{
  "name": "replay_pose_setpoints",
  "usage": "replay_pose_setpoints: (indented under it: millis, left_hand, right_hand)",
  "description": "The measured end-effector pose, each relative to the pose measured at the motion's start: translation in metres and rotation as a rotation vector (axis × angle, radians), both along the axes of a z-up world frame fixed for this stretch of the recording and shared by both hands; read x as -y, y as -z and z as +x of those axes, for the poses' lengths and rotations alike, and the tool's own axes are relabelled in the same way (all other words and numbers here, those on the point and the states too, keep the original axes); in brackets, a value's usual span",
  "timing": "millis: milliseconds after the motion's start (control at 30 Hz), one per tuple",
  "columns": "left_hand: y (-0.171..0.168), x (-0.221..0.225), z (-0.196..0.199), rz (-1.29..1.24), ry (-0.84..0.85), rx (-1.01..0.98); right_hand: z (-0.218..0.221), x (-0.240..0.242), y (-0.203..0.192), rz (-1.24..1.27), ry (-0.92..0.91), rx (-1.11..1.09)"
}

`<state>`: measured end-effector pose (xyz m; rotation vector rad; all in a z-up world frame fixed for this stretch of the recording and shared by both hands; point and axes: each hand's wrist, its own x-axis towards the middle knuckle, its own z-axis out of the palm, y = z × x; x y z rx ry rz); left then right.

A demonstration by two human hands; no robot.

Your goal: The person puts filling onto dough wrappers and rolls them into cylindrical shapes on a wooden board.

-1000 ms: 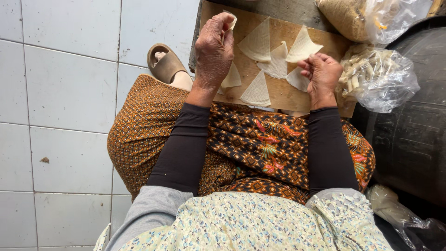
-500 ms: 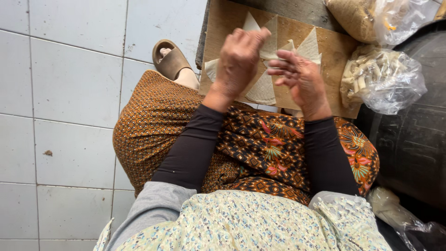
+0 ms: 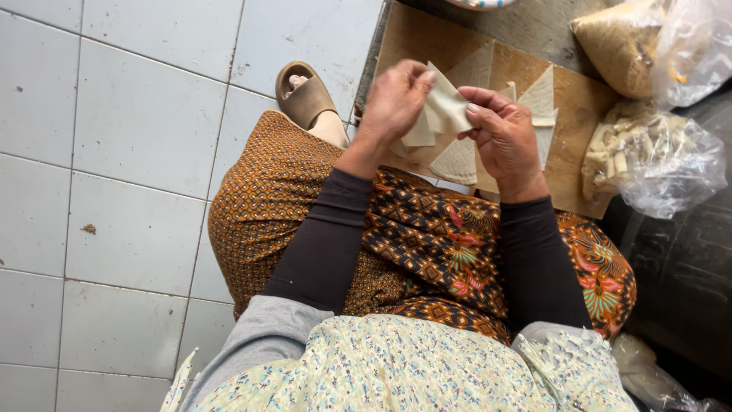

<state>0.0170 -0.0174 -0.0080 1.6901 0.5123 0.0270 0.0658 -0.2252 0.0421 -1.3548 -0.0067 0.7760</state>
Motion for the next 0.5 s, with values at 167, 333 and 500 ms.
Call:
replay_pose_setpoints:
  millis: [167, 333, 500]
  left_hand:
    - [0.006, 0.003, 0.0, -0.414, -0.007, 0.201]
    - [-0.002, -0.002, -0.003, -0.129, -0.175, 0.103]
    - [0.01, -0.007, 0.005, 0.007, -0.37, 0.092]
  right_hand:
    - [0.007, -0.014, -0.007, -0.234, -0.204, 0.439]
    - [0.024, -0.046, -0.002, -0.42, -0.24, 0.661]
    - [0.032, -0.057, -0.009, -0.444, -0.196, 0.654]
